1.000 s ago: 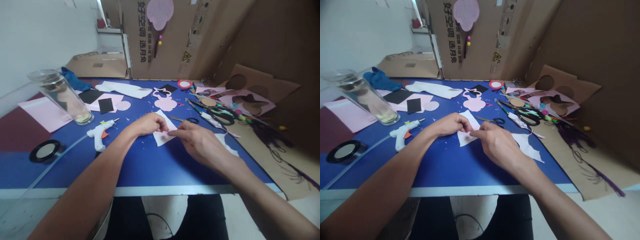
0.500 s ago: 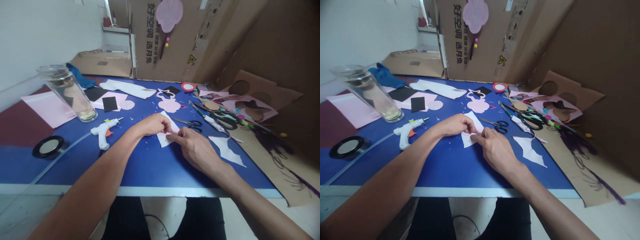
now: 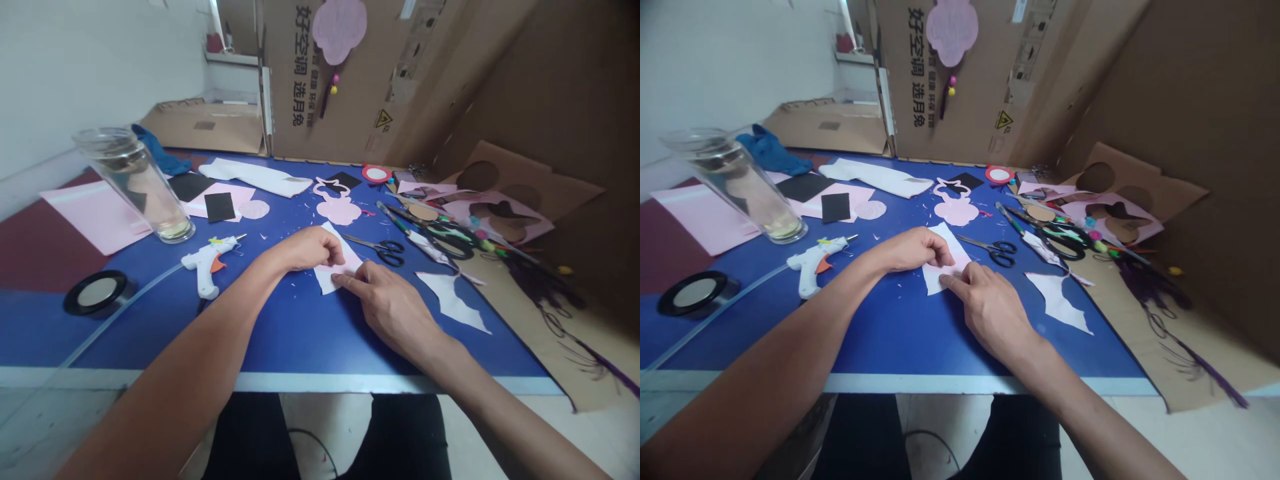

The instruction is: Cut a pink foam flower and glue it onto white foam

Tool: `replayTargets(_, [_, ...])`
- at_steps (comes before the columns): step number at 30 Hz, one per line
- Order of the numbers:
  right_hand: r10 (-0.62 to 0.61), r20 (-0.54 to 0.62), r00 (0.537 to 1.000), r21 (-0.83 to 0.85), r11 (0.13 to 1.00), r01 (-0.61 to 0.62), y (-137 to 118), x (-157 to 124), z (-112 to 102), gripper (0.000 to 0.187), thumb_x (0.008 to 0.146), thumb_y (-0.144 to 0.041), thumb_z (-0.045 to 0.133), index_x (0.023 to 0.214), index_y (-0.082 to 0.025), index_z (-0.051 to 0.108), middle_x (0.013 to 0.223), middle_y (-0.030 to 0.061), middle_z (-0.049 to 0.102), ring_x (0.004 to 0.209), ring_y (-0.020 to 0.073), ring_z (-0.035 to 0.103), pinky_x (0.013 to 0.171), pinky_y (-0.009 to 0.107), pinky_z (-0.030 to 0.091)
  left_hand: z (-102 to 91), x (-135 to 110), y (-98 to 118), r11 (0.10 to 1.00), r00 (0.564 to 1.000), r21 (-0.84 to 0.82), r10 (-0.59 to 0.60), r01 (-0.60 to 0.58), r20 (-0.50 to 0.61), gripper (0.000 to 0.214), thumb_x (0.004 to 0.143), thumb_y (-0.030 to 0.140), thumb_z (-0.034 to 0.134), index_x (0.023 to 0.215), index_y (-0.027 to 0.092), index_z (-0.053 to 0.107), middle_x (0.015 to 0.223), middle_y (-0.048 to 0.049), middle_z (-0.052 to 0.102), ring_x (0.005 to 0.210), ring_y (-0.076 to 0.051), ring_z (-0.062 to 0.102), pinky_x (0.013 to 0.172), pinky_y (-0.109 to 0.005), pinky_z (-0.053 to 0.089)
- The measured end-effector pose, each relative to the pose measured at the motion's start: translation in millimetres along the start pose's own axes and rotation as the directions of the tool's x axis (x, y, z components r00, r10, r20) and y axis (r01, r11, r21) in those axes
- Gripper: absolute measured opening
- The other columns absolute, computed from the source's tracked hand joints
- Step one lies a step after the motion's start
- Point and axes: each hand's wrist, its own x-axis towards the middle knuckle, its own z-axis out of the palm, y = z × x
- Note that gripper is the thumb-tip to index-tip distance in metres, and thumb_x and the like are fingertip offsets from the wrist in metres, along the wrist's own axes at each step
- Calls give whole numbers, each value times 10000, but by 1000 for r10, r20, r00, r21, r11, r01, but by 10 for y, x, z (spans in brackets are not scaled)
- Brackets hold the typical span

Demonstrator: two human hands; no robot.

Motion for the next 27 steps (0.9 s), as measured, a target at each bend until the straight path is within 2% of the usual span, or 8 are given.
replayTargets(9, [-8, -3, 1000, -37, 999, 8, -81, -42, -13, 594, 961, 12, 465, 1393, -299, 729, 1012, 94, 668, 816, 234, 594, 736, 338, 381, -4, 11, -39, 1000, 1000, -26, 13, -13, 6, 446, 670, -47, 484, 842, 174, 831, 886, -36, 820, 820, -137, 721, 809, -256, 556])
replayTargets(18, [68, -31, 997, -47, 996, -70, 39, -75, -50, 614, 967, 18, 450, 1377, -325, 750, 995, 92, 665, 820, 240, 614, 702, 330, 371, -7, 14, -30, 999, 1000, -47, 19, -19, 17, 451, 643, -44, 479, 825, 178, 826, 848, -25, 813, 792, -136, 707, 779, -249, 541])
replayTargets(27, [63, -21, 998, -78, 995, -65, 70, -78, 9, 602, 947, 15, 455, 1357, -309, 753, 992, 98, 670, 828, 234, 613, 695, 324, 372, -7, 27, -72, 996, 999, -77, 46, -44, 24, 434, 634, -43, 468, 784, 186, 805, 844, -9, 805, 819, -132, 721, 810, -251, 551])
